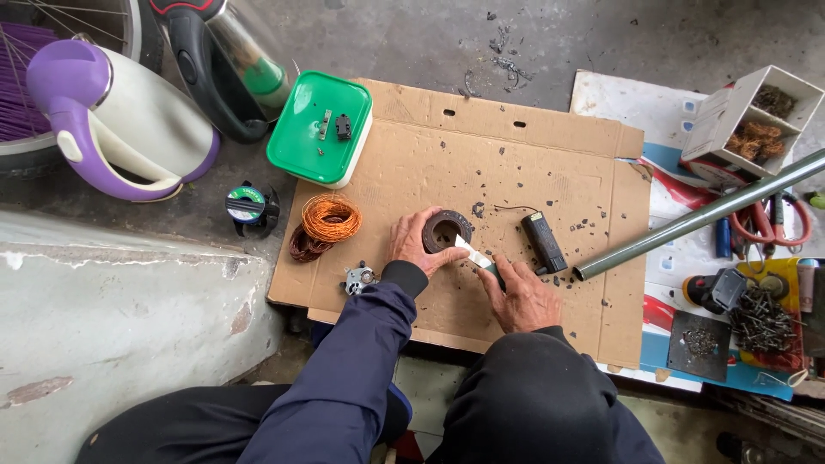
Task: The person is using a small hand tool to scrape and clean the surface of a metal cylinder on a cardboard workspace.
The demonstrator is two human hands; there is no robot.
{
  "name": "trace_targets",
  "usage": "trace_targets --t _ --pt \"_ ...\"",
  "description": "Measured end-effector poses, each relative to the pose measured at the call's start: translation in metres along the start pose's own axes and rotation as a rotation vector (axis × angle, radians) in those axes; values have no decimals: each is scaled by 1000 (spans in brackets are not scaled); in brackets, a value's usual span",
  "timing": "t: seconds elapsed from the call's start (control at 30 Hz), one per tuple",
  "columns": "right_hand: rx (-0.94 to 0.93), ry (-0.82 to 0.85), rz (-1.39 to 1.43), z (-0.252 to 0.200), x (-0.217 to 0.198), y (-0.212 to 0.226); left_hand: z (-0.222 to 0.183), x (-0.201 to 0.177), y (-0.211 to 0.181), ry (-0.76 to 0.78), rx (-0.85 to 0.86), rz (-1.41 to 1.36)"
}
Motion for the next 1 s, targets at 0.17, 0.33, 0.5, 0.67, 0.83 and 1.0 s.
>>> trace_targets --t 0.17,0.33,0.5,0.67,0.83,1.0 --pt "46 -71 -12 -8 18 1 1 0 -1 -13 8 15" --pt "90 -131 -35 -19 26 5 -1 3 3 -8 10 37" --pt "152 -158 -15 -22 43 1 1 4 4 -2 4 39" --pt "155 -156 -94 -21 35 6 1 5 4 -11 -3 19" --pt "17 -166 -175 13 36 -27 -2 3 1 -20 -9 27" --pt "112 83 -192 51 -16 -27 -4 -1 -2 -6 18 46"
Point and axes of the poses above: each hand's wrist, its own z-axis towards the middle knuckle, its own x-axis out of the palm, y = z × x, the point moved 2 cm from there along z, towards the middle knuckle, and after that the axes turned 7 degrees about -y, right-handed, at the moved point
